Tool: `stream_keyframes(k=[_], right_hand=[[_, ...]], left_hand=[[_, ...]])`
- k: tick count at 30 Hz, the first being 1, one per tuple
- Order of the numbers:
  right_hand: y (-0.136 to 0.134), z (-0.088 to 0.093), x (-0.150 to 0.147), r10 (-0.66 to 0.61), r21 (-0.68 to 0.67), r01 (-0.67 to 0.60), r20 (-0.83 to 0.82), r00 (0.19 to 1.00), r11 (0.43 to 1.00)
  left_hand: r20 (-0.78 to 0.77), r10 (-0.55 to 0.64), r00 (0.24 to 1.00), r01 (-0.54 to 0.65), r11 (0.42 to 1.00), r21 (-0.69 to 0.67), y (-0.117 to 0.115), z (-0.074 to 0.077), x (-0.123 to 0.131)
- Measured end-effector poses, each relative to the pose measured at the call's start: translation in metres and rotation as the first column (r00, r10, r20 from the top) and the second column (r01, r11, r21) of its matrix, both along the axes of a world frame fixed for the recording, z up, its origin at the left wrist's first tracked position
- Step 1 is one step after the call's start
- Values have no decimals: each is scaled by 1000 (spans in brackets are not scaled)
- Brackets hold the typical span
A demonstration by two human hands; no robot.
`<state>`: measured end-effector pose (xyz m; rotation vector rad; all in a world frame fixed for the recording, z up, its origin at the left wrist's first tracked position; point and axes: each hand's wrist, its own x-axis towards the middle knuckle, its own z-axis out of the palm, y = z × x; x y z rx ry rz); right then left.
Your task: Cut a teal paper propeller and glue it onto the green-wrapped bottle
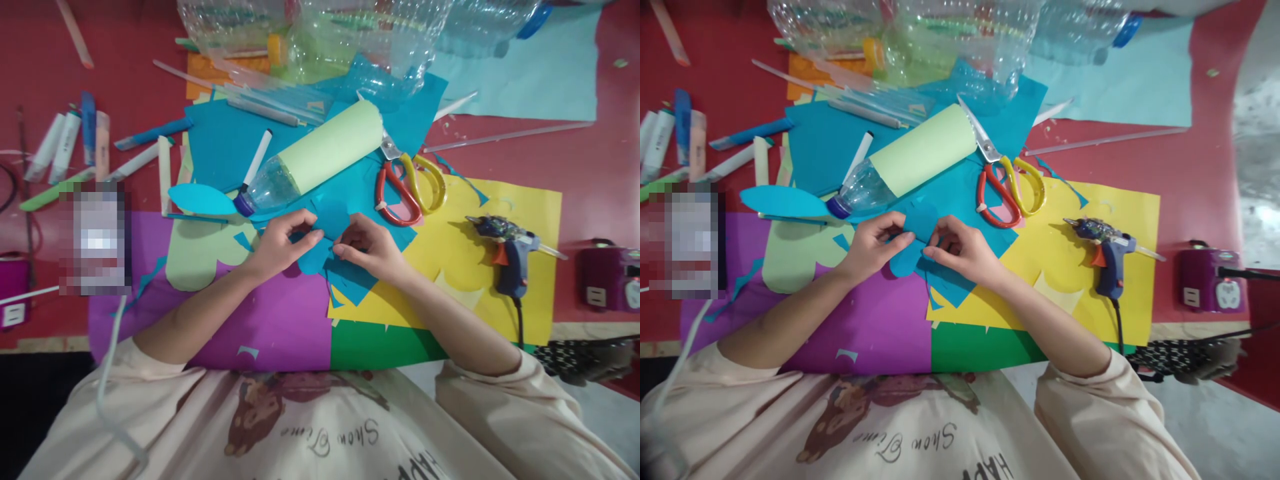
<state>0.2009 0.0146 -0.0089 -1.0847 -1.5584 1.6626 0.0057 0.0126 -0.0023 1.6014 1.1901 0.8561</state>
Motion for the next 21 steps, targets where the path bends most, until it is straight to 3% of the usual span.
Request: stream_keyframes(k=[9, 12, 21], right_hand=[[3, 8, 0, -136, -66, 134, -31, 990, 989], [4, 8, -1, -155, -74, 153, -35, 987, 985], [4, 9, -1, -188, -86, 181, -83, 979, 980]], left_hand=[[-38, -105, 994, 107, 992, 60, -2, -4, -1], [-65, -89, 994, 92, 995, 46, -4, -6, -2], [-10, -142, 990, 139, 975, -171, 1, 2, -4]])
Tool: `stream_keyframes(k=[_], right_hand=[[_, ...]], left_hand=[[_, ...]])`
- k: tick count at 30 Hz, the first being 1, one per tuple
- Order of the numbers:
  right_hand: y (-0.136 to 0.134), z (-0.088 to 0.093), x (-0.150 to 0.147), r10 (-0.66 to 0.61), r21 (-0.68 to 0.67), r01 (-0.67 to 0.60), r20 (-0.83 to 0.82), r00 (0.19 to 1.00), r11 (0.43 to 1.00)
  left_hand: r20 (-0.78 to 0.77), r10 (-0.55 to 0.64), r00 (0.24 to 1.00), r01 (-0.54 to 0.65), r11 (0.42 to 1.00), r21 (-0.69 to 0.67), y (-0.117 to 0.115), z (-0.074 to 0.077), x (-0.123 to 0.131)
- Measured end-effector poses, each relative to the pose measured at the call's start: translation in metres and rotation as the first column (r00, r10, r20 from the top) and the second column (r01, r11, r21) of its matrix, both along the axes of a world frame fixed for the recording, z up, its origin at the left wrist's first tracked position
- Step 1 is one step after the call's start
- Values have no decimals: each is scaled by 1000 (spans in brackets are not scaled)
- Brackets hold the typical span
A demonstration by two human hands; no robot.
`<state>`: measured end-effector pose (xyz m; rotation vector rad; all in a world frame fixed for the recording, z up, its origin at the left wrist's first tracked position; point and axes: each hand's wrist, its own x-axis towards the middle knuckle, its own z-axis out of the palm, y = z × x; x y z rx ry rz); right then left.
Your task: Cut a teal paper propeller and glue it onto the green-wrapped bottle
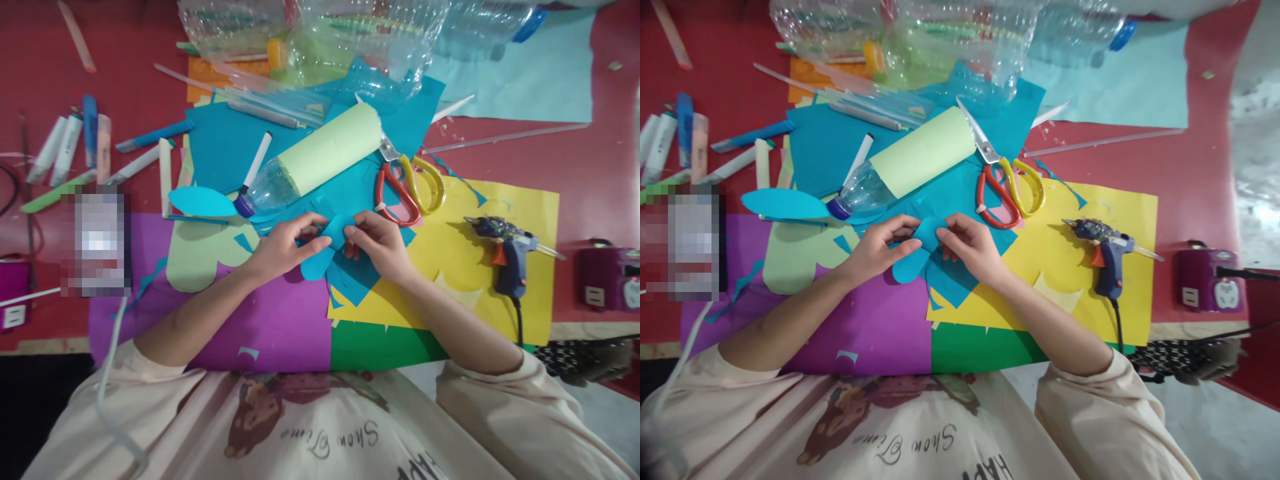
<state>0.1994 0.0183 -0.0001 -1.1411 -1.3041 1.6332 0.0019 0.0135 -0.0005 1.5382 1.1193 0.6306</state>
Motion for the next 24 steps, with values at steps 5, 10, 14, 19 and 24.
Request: stream_keyframes(k=[5, 10, 14, 19, 24], right_hand=[[-1, -1, 0, -4, 6, 4, -14, 1000, 1000], [0, -1, 0, 3, -9, -3, -2, 1000, 1000], [0, -2, 0, -10, -26, 10, -19, 1000, 1000], [0, -2, -1, -27, -37, 26, -31, 999, 999], [0, 0, -1, -24, -48, 22, -30, 999, 999]], left_hand=[[-5, -41, 999, 41, 999, -30, 2, 3, 1], [-28, -29, 999, 29, 1000, 0, 1, -3, 0], [-43, -12, 999, 12, 1000, -6, 1, -3, 1], [-27, -2, 1000, 1, 1000, -25, 1, 0, 2], [-21, 6, 1000, -6, 999, -34, 1, 0, 2]])
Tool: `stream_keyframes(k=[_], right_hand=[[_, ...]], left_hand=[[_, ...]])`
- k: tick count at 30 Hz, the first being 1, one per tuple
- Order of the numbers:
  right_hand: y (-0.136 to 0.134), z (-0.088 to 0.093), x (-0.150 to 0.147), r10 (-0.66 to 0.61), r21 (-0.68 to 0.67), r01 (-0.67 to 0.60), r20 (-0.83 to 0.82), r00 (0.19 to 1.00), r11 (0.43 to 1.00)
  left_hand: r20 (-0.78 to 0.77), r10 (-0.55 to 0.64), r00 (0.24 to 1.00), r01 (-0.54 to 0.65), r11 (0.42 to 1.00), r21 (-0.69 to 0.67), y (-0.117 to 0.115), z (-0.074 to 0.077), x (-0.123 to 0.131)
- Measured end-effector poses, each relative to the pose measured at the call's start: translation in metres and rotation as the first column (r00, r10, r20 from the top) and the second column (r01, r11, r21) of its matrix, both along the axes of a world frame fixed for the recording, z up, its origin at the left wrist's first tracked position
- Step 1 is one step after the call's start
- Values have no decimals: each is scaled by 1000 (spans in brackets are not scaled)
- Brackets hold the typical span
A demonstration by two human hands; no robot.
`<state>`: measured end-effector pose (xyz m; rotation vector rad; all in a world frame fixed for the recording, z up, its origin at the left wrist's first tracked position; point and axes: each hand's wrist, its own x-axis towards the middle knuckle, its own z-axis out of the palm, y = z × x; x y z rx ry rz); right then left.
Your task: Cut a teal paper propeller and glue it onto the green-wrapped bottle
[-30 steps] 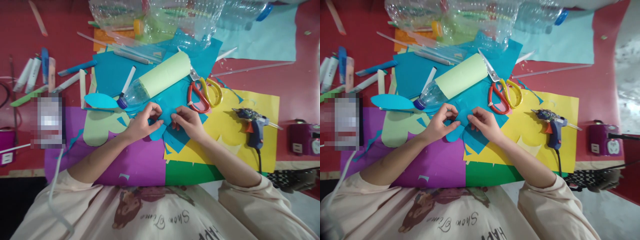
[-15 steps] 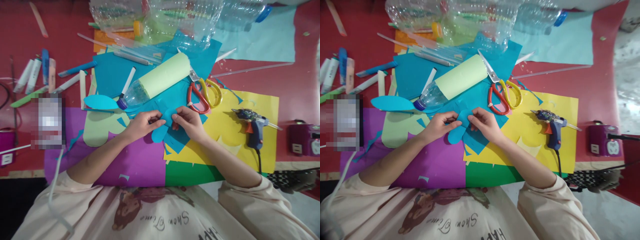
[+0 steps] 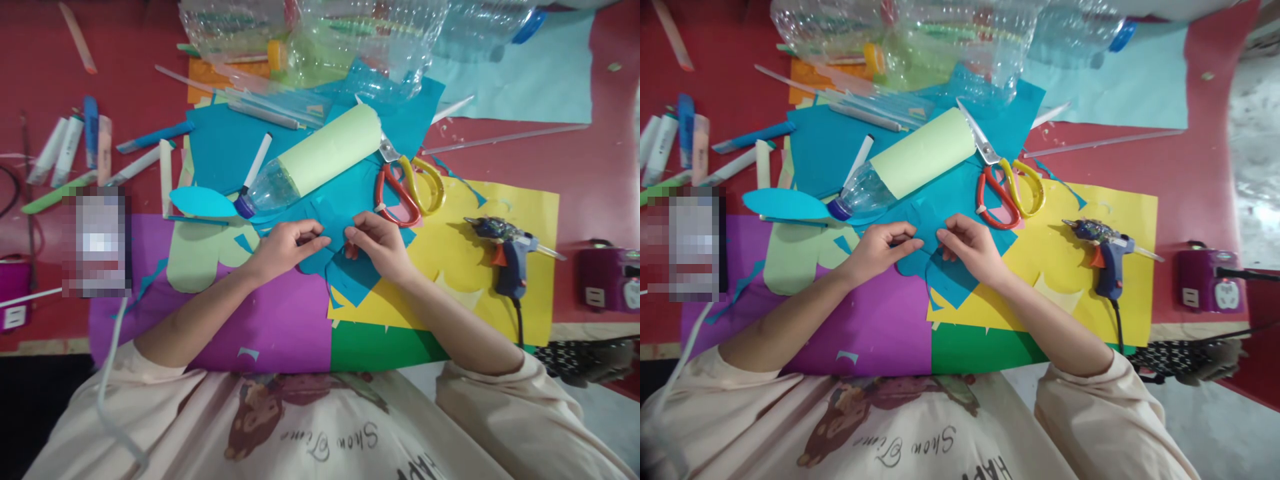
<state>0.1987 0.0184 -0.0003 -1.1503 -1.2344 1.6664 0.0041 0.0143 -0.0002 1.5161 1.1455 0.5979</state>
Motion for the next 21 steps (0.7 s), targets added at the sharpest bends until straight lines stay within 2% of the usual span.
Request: stream_keyframes(k=[16, 21], right_hand=[[0, 0, 1, 14, 7, -14, 29, 999, 1000], [-3, 1, -1, 57, 33, -60, 62, 996, 998]], left_hand=[[-29, 13, 999, -13, 1000, -1, 0, -2, 0], [41, 88, 995, -89, 996, 15, -1, 2, 5]])
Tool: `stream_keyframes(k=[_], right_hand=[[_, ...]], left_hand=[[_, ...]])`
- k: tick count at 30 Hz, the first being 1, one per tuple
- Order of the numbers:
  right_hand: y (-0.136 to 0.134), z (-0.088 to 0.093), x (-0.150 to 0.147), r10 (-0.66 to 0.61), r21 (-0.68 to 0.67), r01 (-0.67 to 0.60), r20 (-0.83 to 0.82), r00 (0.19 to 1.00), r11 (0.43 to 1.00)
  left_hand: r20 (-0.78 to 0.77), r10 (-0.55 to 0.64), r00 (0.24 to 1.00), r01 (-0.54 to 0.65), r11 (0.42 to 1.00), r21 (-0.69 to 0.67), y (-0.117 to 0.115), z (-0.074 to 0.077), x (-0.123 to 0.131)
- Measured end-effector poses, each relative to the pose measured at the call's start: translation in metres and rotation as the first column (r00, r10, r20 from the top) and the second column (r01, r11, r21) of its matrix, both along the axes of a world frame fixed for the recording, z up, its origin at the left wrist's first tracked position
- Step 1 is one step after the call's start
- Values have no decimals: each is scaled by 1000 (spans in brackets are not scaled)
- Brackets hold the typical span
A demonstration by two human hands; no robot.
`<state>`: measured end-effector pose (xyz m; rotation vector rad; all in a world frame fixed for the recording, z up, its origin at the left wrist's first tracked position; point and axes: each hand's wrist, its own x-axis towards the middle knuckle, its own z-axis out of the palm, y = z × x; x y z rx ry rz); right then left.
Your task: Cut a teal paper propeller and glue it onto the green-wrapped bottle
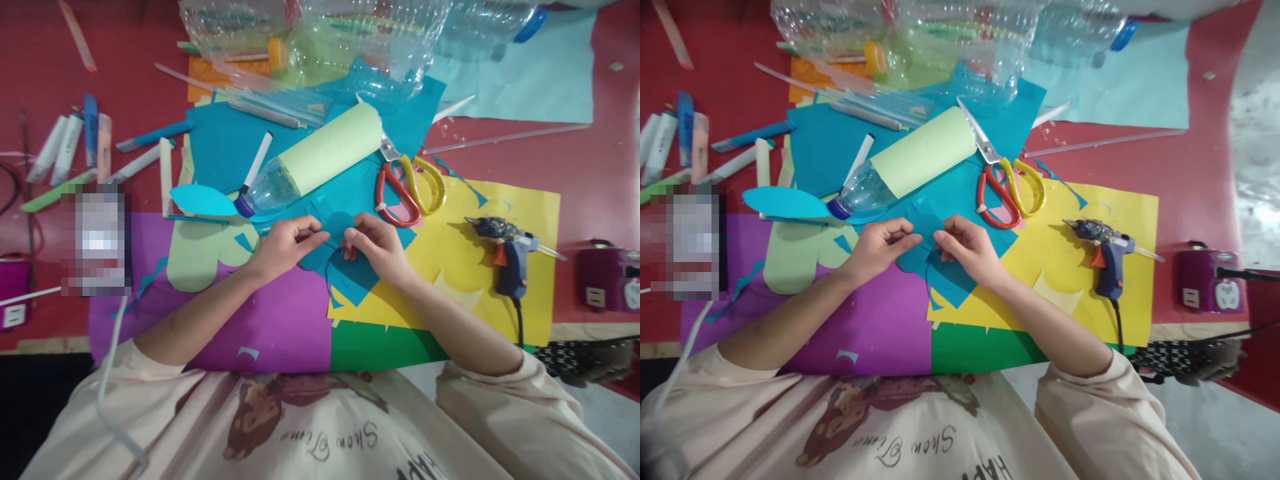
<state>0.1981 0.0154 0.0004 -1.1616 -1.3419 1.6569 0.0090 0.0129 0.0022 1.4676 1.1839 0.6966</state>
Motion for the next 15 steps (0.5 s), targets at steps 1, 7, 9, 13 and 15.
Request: stream_keyframes(k=[1, 7, 9, 13, 15], right_hand=[[-1, 0, -1, 15, 7, -15, 12, 1000, 1000], [-5, 0, -4, 2, 55, -6, 74, 997, 998], [-5, 1, -4, -28, 99, 20, 82, 996, 995], [-4, 2, -2, -20, 137, 4, 115, 993, 991], [-4, 3, -2, 10, 138, -29, 134, 991, 990]], left_hand=[[17, 22, 1000, -22, 1000, 2, -1, 1, 1], [43, 39, 998, -40, 999, 22, -8, 2, 8], [18, -8, 1000, 8, 1000, -2, -10, 1, 9], [-36, -49, 998, 48, 998, -39, -12, -1, 7], [-28, -39, 999, 38, 998, -44, -12, -2, 6]])
